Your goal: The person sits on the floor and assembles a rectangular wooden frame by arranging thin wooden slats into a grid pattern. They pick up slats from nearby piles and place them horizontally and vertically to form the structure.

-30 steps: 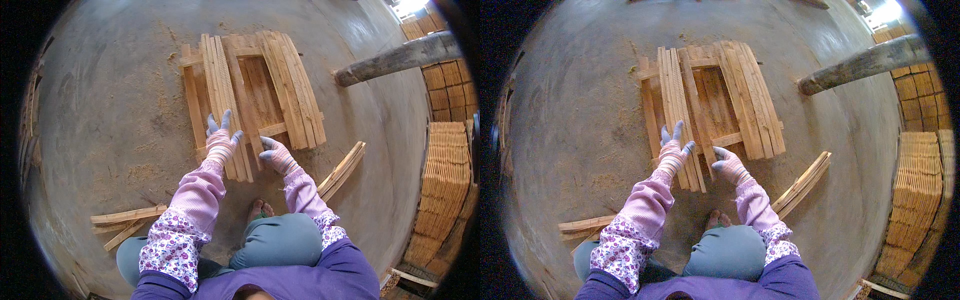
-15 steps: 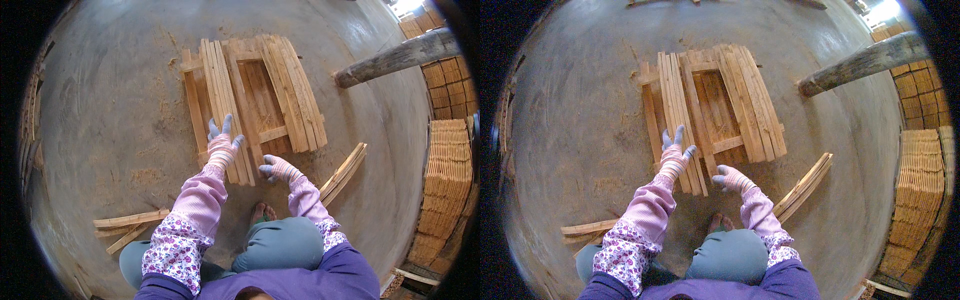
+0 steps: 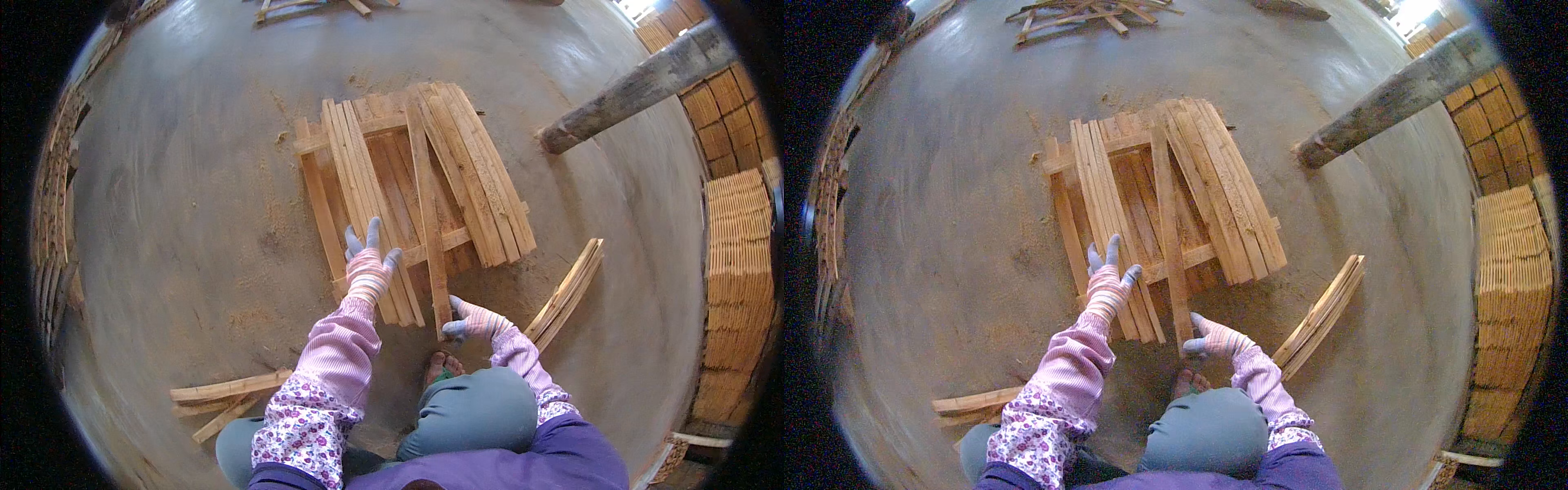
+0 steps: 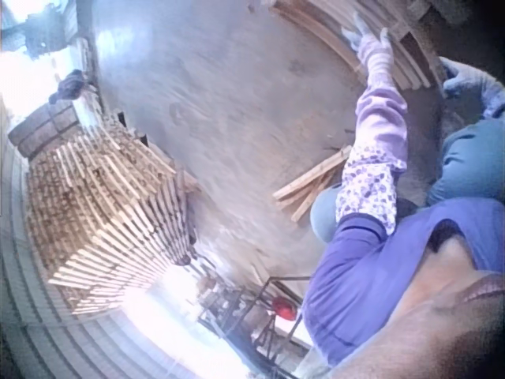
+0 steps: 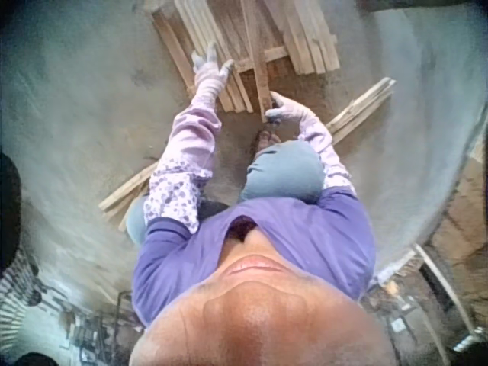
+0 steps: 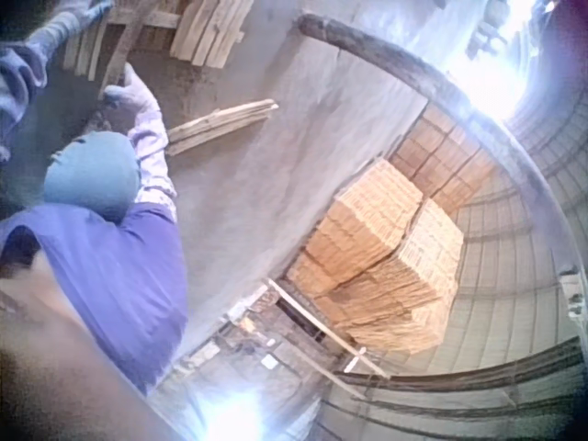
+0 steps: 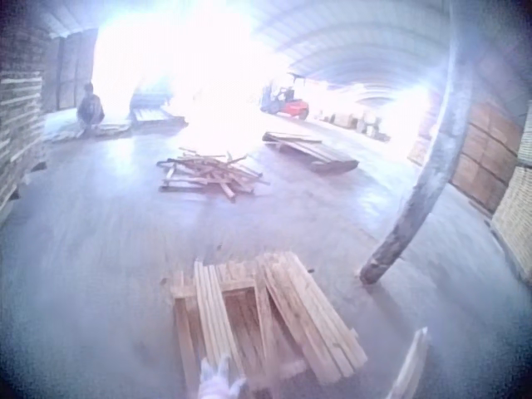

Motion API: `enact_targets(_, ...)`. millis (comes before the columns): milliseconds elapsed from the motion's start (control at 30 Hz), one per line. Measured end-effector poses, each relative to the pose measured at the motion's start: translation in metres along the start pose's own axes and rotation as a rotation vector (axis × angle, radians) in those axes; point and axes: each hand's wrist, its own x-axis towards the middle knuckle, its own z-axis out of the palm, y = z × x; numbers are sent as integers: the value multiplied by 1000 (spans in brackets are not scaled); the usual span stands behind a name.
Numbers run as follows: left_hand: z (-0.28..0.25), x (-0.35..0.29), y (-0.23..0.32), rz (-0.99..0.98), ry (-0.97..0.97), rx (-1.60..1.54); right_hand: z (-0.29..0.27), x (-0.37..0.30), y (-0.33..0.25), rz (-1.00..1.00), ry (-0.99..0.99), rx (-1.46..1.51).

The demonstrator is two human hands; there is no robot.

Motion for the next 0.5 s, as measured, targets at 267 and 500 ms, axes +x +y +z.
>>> enact_targets(267,5,1,0,16,9,-36,-27,24,44,26,-22,5)
enact_targets(500,7,0,1,19,10,-27,-31,21,57,-2,-17,39)
